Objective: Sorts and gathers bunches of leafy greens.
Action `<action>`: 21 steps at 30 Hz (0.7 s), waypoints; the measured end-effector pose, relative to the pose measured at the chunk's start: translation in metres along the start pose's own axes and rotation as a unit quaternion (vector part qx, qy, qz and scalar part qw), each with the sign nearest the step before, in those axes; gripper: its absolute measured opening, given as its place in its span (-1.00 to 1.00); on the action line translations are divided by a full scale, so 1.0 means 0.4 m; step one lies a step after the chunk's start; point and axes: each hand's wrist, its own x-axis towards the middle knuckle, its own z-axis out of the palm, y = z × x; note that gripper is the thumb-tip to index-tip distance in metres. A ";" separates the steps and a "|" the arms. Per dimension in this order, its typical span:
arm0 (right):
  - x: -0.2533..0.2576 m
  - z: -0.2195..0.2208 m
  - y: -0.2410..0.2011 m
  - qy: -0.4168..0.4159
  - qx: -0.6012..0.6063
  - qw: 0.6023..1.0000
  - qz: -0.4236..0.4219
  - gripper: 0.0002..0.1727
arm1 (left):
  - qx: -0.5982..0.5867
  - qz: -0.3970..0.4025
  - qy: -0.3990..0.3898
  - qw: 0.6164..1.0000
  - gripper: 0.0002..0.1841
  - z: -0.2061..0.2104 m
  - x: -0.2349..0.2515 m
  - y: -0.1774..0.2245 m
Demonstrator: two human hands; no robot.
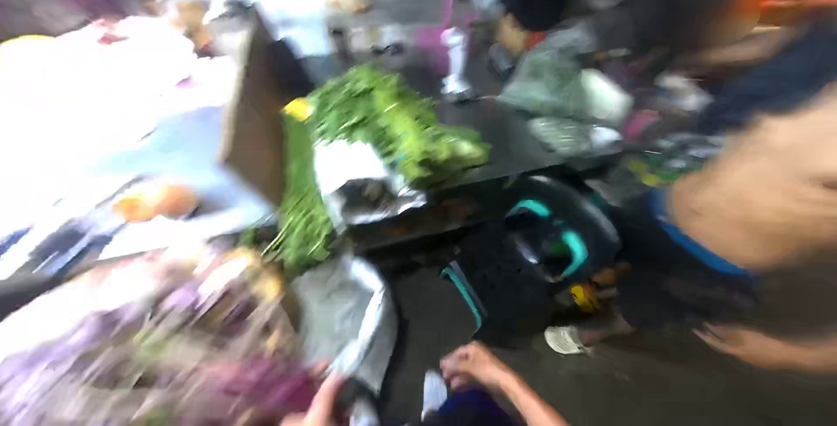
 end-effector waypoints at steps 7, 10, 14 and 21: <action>-0.012 0.231 -0.245 -0.215 0.064 0.971 -0.079 -0.45 | -0.064 -0.110 -0.001 0.992 -0.65 0.056 -0.055 -0.011; -0.047 0.295 -0.266 -0.266 0.063 0.954 -0.120 -0.39 | -0.083 -0.126 -0.015 0.988 -0.69 0.035 -0.072 0.008; -0.087 0.384 -0.316 -0.276 -0.101 0.930 -0.221 -0.54 | -0.024 -0.039 0.038 0.998 -0.64 -0.005 -0.081 -0.001; -0.113 0.571 -0.353 -0.259 -0.162 0.902 -0.305 -0.59 | -0.058 0.042 0.157 0.985 -0.61 -0.139 -0.076 0.049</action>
